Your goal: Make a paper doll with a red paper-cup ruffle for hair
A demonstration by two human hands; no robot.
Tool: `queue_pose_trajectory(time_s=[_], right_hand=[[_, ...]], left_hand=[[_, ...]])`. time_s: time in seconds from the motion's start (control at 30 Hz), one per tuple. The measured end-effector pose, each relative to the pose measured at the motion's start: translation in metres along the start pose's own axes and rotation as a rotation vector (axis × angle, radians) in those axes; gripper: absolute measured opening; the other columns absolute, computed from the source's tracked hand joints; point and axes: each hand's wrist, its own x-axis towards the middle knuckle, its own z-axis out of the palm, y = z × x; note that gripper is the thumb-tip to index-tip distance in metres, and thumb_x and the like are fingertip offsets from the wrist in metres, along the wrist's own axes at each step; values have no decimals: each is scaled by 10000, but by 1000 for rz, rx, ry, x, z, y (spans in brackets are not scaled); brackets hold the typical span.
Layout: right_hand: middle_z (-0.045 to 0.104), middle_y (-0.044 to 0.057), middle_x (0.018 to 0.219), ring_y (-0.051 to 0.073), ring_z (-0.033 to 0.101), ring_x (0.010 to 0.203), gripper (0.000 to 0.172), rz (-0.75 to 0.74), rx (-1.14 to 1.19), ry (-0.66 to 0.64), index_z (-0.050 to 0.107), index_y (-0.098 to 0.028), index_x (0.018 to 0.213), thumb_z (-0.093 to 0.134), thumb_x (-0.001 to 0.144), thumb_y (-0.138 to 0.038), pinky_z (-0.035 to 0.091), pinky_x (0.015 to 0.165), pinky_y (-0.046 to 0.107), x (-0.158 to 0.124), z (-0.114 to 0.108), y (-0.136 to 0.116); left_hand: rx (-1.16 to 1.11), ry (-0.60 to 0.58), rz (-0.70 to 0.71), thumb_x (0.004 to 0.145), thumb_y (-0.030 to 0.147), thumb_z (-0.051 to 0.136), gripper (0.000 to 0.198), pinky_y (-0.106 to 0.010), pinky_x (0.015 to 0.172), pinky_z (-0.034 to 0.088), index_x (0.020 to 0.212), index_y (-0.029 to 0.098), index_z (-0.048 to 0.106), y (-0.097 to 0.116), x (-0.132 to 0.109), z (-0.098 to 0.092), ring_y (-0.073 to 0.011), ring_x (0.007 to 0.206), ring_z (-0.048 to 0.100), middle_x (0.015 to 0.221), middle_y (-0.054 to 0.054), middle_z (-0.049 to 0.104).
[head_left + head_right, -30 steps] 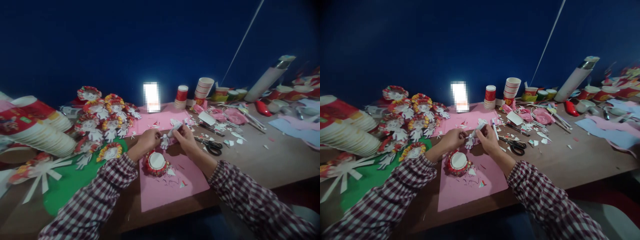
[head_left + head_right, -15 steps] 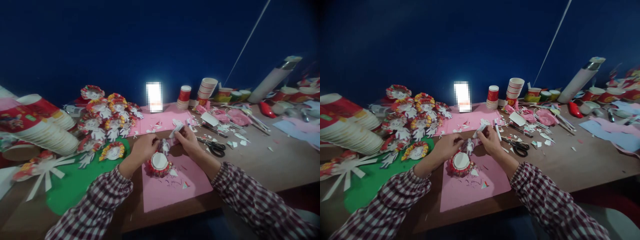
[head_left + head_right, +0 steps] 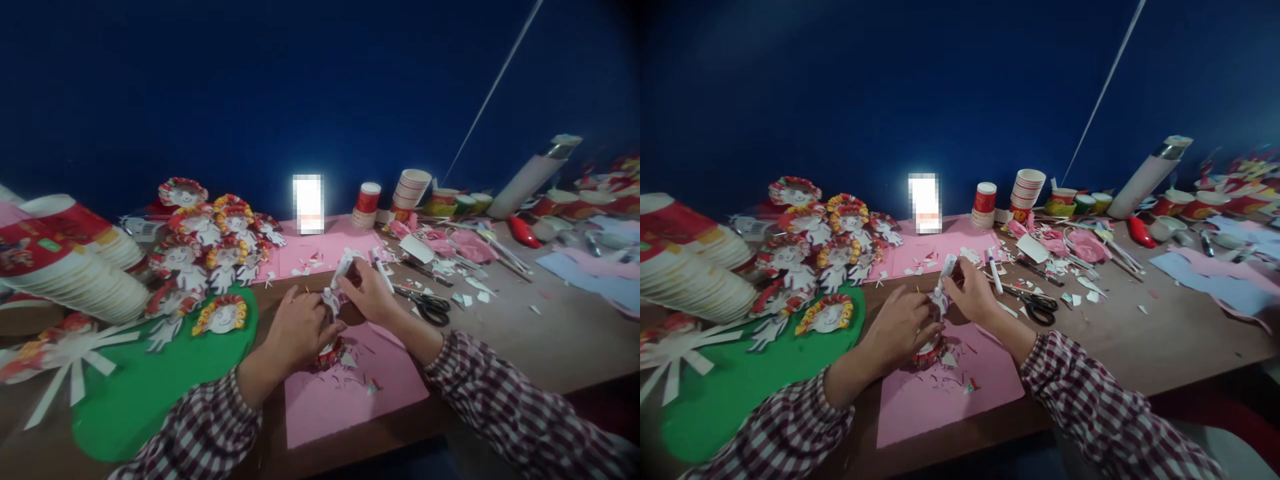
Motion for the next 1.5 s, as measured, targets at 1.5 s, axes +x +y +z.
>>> queue_pose_trajectory(time_s=[1.5], right_hand=[[626, 26, 813, 185, 543, 740, 55, -97, -107, -212, 571, -210, 911, 555, 858, -208, 392, 692, 283, 4, 21, 25]], left_hand=[[-74, 26, 29, 917, 550, 415, 443, -524, 1012, 298, 999, 181, 646, 3, -3, 7, -288, 996, 590, 1002, -107, 676]])
